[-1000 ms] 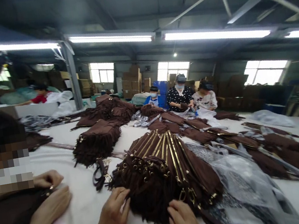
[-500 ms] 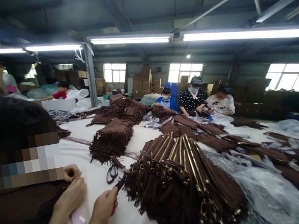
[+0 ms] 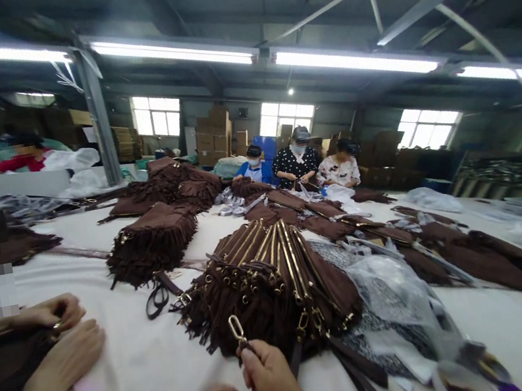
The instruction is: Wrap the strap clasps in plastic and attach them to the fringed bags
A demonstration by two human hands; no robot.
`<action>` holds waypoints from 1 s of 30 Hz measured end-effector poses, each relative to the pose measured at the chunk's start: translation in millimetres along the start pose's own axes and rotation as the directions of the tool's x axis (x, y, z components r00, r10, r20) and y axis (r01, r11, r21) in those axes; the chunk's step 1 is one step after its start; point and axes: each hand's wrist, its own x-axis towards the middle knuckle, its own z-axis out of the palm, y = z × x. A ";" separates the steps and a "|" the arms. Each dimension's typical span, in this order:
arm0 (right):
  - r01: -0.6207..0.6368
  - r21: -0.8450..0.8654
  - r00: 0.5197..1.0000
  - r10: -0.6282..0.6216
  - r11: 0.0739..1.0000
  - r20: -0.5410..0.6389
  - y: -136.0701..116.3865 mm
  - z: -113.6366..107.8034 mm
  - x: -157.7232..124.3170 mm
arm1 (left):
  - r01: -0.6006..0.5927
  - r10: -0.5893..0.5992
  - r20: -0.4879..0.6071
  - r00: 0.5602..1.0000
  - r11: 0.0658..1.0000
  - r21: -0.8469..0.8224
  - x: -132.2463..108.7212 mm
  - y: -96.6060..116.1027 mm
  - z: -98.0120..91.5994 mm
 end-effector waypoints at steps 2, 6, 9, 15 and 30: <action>0.169 -0.223 0.985 -0.171 0.960 0.009 -3.1 -9.0 -12.3 | -0.039 0.031 -0.071 0.997 0.993 -0.109 14.4 24.2 -9.9; 0.333 -0.479 0.939 -0.334 0.812 0.085 -9.8 -21.7 -29.8 | -0.016 0.012 -0.039 0.999 0.994 -0.109 41.3 64.4 -15.3; 0.378 -0.546 0.909 -0.412 0.748 0.065 -10.7 -31.6 -34.6 | -0.056 0.058 -0.026 0.998 0.997 0.053 47.3 73.8 -2.1; 0.465 -0.658 0.801 -0.597 0.593 0.028 -13.1 -41.8 -32.4 | -0.108 0.133 -0.092 0.987 0.966 0.236 48.3 66.1 34.7; 0.259 -0.722 0.702 -0.638 0.642 -0.316 -39.1 -115.0 5.9 | -0.719 0.569 0.626 0.533 -0.084 0.690 152.0 151.8 51.6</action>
